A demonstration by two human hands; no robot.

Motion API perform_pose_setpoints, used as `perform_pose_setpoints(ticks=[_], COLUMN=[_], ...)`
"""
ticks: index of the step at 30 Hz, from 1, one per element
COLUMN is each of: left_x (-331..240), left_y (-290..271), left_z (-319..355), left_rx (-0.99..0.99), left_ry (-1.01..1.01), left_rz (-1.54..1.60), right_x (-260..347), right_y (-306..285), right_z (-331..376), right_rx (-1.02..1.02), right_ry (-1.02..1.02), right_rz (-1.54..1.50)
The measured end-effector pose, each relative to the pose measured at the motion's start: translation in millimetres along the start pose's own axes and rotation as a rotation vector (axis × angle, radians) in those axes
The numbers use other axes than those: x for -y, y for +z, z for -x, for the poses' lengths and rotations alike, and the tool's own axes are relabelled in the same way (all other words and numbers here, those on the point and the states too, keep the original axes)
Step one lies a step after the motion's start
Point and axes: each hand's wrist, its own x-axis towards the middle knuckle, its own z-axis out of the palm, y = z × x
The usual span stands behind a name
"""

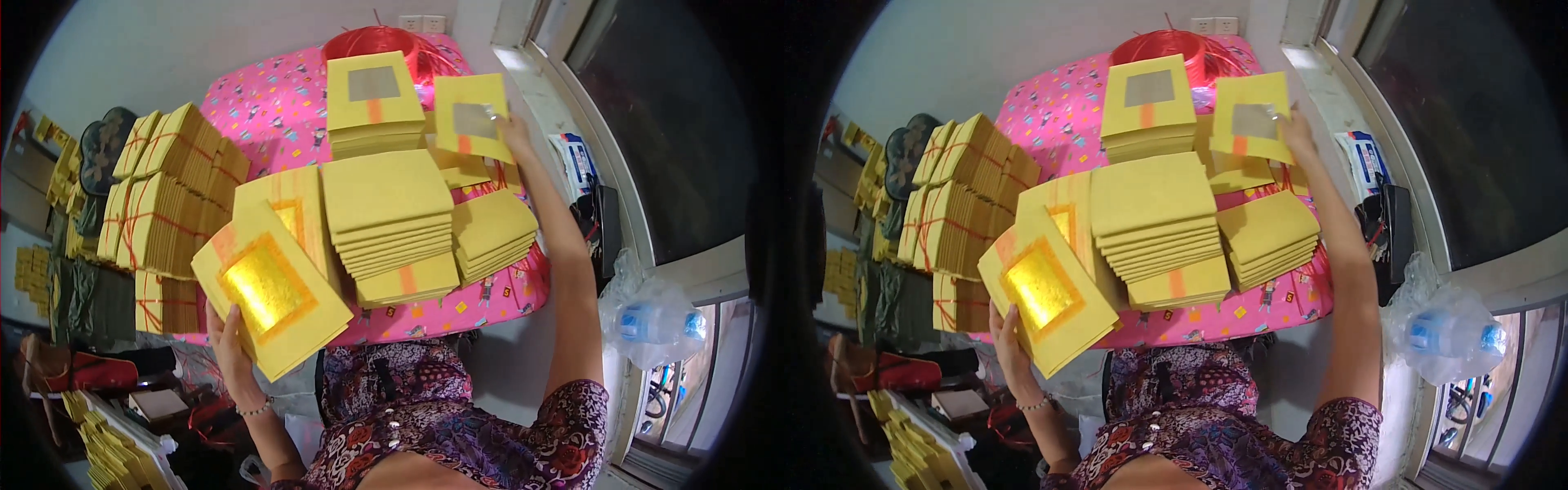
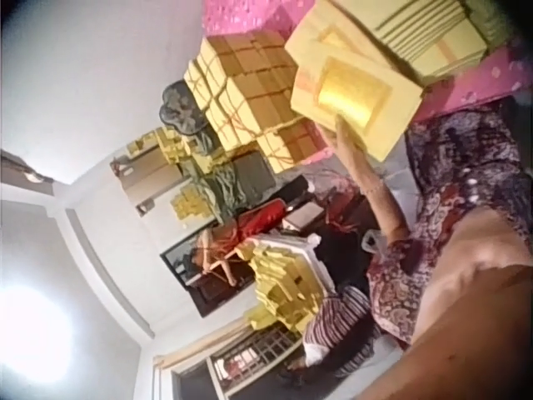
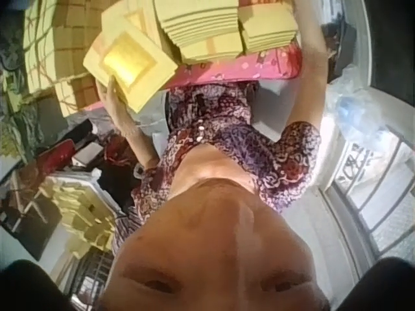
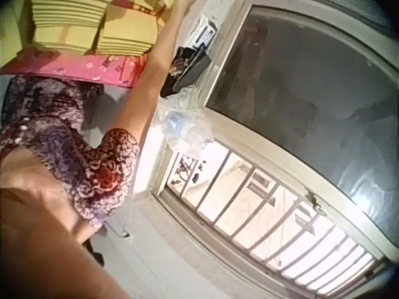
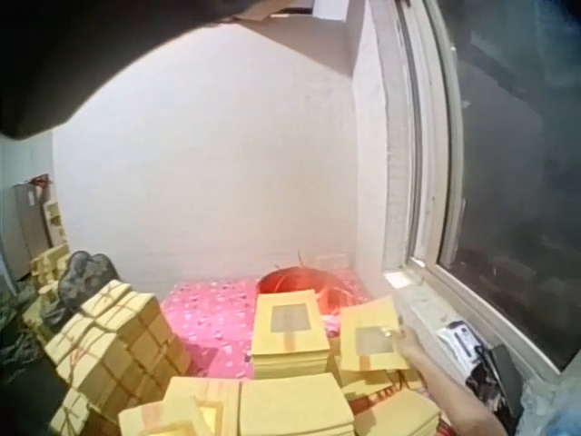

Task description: Inspecting and sorting stacks of ritual joss paper at a table.

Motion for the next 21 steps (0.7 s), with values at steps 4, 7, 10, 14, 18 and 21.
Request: perform_pose_setpoints(ticks=[4,7,10,14,18,21], left_x=[-3,-7,-5,-8,-5,-5], left_y=[7,5,10,6,8,9], left_z=[-1,2,0,5,3,2], left_rx=[0.006,-0.020,0.002,-0.069,-0.040,-0.039], left_ry=[-0.025,-0.021,-0.018,-0.027,-0.030,-0.030], left_rz=[-0.012,-0.024,-0.009,-0.033,-0.017,-0.006], right_x=[-24,-16,-21,13,29,31], right_y=[25,53,57,64,51,44], right_z=[2,14,21,42,46,44], right_rx=[0.093,0.231,0.332,0.379,0.284,0.331], right_ry=[-0.049,-0.019,0.034,-0.018,-0.037,0.114], right_rz=[0.138,0.239,0.317,0.540,0.819,0.778])
